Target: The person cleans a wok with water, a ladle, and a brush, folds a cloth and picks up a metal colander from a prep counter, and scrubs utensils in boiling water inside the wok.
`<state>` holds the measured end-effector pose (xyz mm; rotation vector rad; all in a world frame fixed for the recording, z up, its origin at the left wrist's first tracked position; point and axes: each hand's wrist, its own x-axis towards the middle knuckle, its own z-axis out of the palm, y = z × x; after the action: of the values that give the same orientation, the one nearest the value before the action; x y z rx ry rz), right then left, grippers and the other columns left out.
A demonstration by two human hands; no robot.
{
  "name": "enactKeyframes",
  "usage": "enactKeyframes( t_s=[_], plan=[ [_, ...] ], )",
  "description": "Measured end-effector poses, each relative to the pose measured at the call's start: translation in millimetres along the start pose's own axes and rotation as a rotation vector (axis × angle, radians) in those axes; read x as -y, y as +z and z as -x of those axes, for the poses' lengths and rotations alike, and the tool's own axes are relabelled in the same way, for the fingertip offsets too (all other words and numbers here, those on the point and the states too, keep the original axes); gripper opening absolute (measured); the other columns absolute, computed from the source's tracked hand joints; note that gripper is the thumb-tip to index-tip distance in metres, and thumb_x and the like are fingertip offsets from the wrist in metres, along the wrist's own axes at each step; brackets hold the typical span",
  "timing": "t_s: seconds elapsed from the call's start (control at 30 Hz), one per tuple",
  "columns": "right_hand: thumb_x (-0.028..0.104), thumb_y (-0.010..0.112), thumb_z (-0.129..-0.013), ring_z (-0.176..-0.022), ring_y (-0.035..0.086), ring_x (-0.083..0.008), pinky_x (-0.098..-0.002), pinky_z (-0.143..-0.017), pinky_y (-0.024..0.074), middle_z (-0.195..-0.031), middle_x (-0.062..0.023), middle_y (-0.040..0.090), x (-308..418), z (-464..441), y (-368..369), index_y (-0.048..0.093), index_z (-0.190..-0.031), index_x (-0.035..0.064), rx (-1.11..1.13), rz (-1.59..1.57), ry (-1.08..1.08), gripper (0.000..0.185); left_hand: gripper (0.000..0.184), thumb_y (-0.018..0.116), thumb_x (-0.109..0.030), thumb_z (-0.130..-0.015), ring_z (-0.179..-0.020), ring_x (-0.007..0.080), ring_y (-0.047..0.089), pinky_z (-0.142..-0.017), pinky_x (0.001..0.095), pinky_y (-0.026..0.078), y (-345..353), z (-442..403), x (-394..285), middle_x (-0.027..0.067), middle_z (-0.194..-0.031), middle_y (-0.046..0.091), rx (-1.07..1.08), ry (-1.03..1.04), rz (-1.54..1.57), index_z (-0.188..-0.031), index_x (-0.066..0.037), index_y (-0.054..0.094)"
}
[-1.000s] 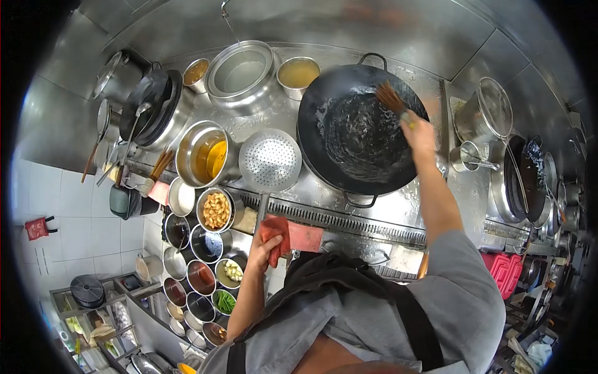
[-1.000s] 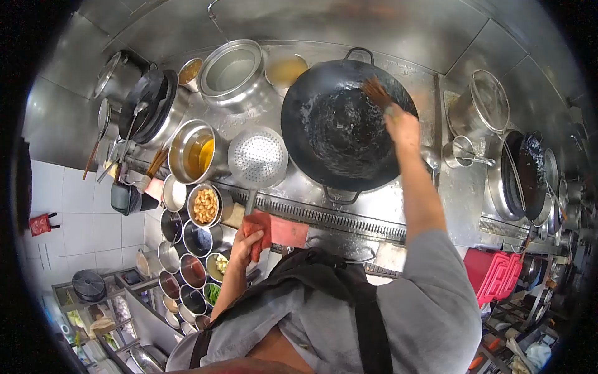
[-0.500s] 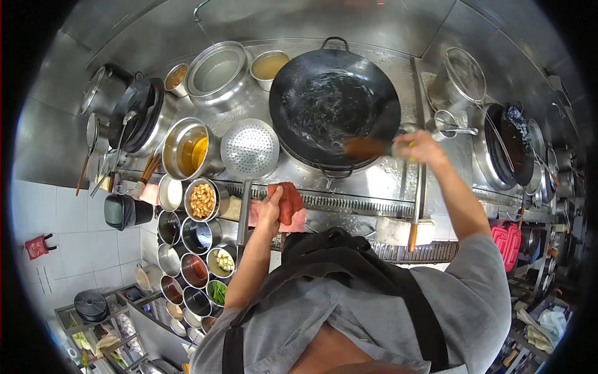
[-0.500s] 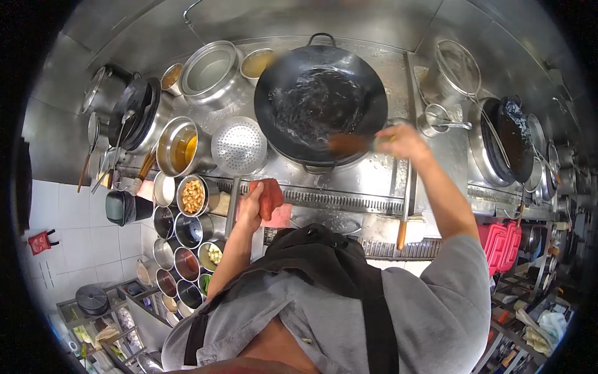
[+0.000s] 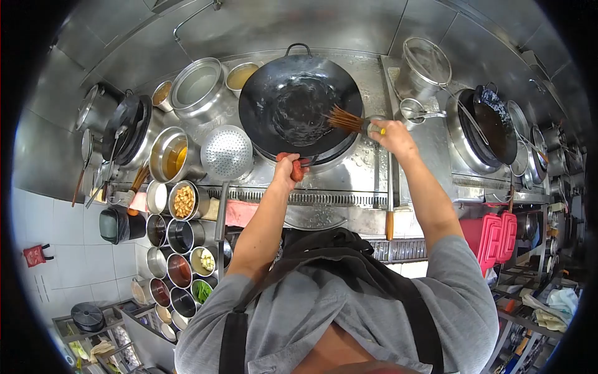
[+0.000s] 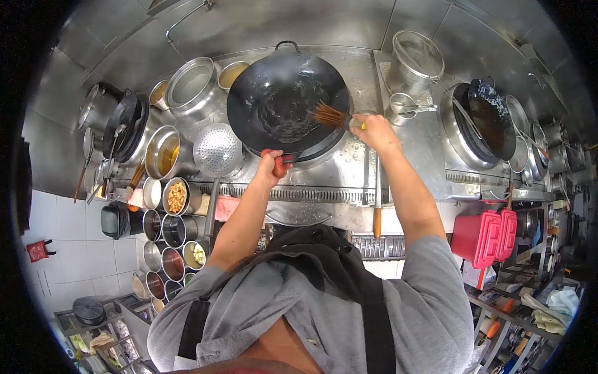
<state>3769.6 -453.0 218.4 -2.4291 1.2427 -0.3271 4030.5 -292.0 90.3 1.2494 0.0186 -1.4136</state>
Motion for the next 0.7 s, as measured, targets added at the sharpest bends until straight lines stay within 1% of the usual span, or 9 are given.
enactKeyframes(
  t_s=[0.03,0.1,0.23,0.3,0.37,0.5,0.53,0.57,0.7],
  plan=[
    [0.028,0.067,-0.074,-0.095,0.061,-0.0346,-0.0395,-0.087,0.0466,-0.100,-0.0196,0.063,3,4,-2,0.063,-0.112,0.0140,-0.006,-0.001,-0.003,0.041,0.014,0.050,-0.015,-0.086,-0.072,0.0334,0.063,-0.047,0.0332,0.047,0,-2,4,0.0184,-0.096,0.061,0.002,0.006,-0.002,-0.095,-0.011,0.041],
    [0.027,0.067,-0.074,-0.093,0.059,-0.0366,-0.0420,-0.086,0.0466,-0.098,-0.0195,0.063,9,10,-7,0.064,-0.110,0.0129,-0.013,0.022,0.017,0.039,0.021,0.049,-0.005,-0.079,-0.073,0.0332,0.063,-0.045,0.0330,0.048,1,2,6,0.0176,-0.089,0.060,0.024,0.094,0.071,-0.096,-0.011,0.039],
    [0.026,0.066,-0.074,-0.090,0.061,-0.0355,-0.0416,-0.084,0.0475,-0.093,-0.0192,0.064,18,40,-18,0.064,-0.110,0.0122,-0.028,-0.003,-0.083,0.038,0.022,0.046,0.001,-0.076,-0.074,0.0327,0.064,-0.049,0.0352,0.051,4,36,1,0.0168,-0.086,0.060,-0.016,0.191,0.128,-0.093,-0.011,0.040],
    [0.026,0.066,-0.074,-0.088,0.061,-0.0351,-0.0407,-0.082,0.0480,-0.093,-0.0193,0.064,24,63,-22,0.064,-0.109,0.0114,-0.018,-0.073,-0.071,0.039,0.019,0.045,0.003,-0.075,-0.077,0.0341,0.064,-0.056,0.0377,0.054,-10,60,-14,0.0155,-0.084,0.057,-0.055,0.182,0.022,-0.089,-0.009,0.041],
    [0.026,0.068,-0.073,-0.088,0.062,-0.0348,-0.0398,-0.081,0.0485,-0.093,-0.0190,0.065,22,86,-18,0.065,-0.108,0.0096,-0.021,-0.207,-0.102,0.038,0.019,0.046,0.003,-0.072,-0.078,0.0354,0.064,-0.058,0.0409,0.055,-26,79,-26,0.0114,-0.083,0.048,-0.068,0.238,0.034,-0.087,-0.007,0.044],
    [0.023,0.069,-0.074,-0.086,0.063,-0.0346,-0.0385,-0.079,0.0494,-0.097,-0.0192,0.065,30,125,0,0.065,-0.107,0.0080,-0.049,-0.372,-0.174,0.037,0.023,0.049,0.001,-0.065,-0.077,0.0369,0.064,-0.054,0.0390,0.052,-62,95,-65,0.0100,-0.083,0.048,-0.053,0.229,-0.146,-0.086,-0.007,0.046],
    [0.023,0.069,-0.074,-0.085,0.063,-0.0344,-0.0383,-0.078,0.0496,-0.096,-0.0194,0.065,35,132,5,0.065,-0.108,0.0083,-0.064,-0.393,-0.188,0.037,0.020,0.049,0.000,-0.066,-0.072,0.0324,0.064,-0.053,0.0391,0.052,-49,117,-80,0.0098,-0.081,0.052,-0.120,0.228,-0.214,-0.086,-0.004,0.049],
    [0.023,0.069,-0.074,-0.084,0.063,-0.0343,-0.0381,-0.077,0.0499,-0.095,-0.0196,0.065,39,137,11,0.064,-0.108,0.0086,-0.079,-0.414,-0.203,0.038,0.019,0.049,-0.002,-0.067,-0.070,0.0328,0.064,-0.052,0.0399,0.051,-64,111,-89,0.0114,-0.080,0.054,-0.122,0.259,-0.279,-0.086,-0.004,0.050],
    [0.024,0.069,-0.073,-0.078,0.062,-0.0362,-0.0405,-0.072,0.0500,-0.086,-0.0193,0.064,51,138,44,0.064,-0.108,0.0091,-0.035,-0.445,-0.230,0.038,0.020,0.048,-0.004,-0.068,-0.061,0.0286,0.064,-0.045,0.0338,0.047,-64,136,-139,0.0183,-0.071,0.061,-0.173,0.258,-0.619,-0.086,0.002,0.053]
  ],
)
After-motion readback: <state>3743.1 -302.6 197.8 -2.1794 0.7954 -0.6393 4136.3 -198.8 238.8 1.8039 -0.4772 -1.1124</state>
